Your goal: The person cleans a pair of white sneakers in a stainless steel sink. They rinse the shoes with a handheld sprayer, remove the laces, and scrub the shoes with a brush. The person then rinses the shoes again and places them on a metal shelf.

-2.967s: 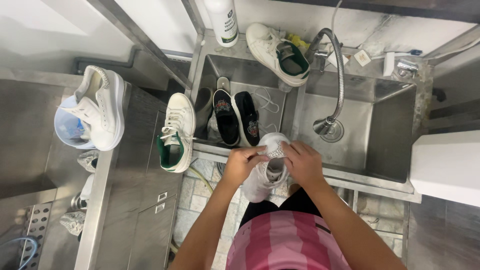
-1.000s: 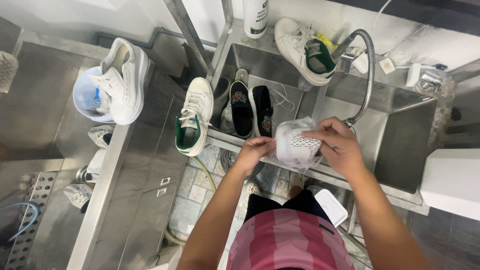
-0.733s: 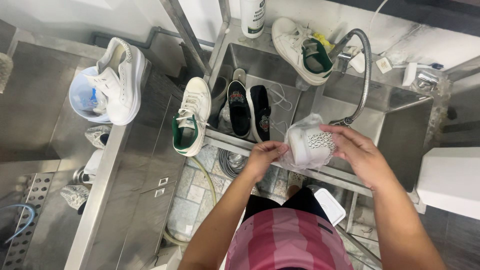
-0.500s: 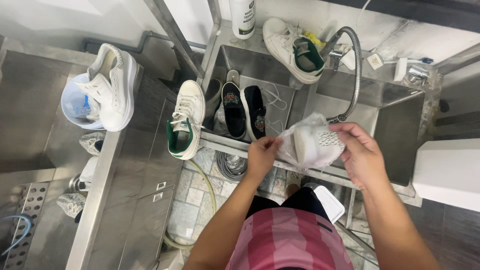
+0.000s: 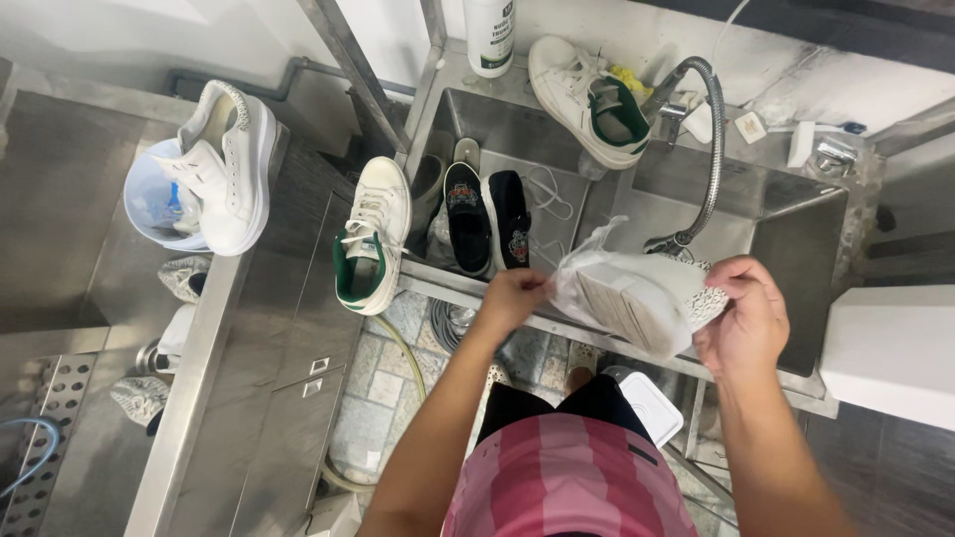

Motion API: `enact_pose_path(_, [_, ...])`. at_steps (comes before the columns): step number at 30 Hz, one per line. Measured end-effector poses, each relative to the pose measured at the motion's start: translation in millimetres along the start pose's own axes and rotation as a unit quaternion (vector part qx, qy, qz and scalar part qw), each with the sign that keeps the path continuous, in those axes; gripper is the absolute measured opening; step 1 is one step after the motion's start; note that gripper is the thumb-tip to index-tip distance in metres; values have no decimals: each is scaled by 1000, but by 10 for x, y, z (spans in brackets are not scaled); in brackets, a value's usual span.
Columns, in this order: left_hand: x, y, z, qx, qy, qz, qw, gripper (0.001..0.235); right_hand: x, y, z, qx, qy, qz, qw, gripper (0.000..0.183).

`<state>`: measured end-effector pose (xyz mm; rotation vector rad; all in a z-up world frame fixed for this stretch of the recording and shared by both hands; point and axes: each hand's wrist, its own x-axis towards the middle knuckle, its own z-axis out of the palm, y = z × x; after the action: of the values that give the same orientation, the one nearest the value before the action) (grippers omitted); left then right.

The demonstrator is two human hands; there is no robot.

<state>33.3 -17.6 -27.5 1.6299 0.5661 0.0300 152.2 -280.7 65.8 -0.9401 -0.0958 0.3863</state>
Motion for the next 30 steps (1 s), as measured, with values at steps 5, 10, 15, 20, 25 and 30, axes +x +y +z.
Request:
enact_pose_path(5, [36,466,-342,-202,-105,-72,971,32,23,-18,-133,-107,-35,-3,994,21])
enact_pose_path(10, [-97,848,-244,90,-40,89,991,33,45,44,-91,-138,-103,0,985,23])
enact_pose_path(15, [-176,773,-180,82,-16,210,974,27,80,88,-63,-132,-130,65,981,22])
enact_pose_path(20, [-186,701,-181,46,-32,172,983,29,120,115,-76,-156,-188,89,966,21])
enact_pose_path(25, [-132,562,-148,134,5,230,964,25,137,157,71,-341,-255,52,903,19])
enact_pose_path(30, [-12,366,-31,231,108,212,943,18,54,-92,692,-422,-309,56,851,18])
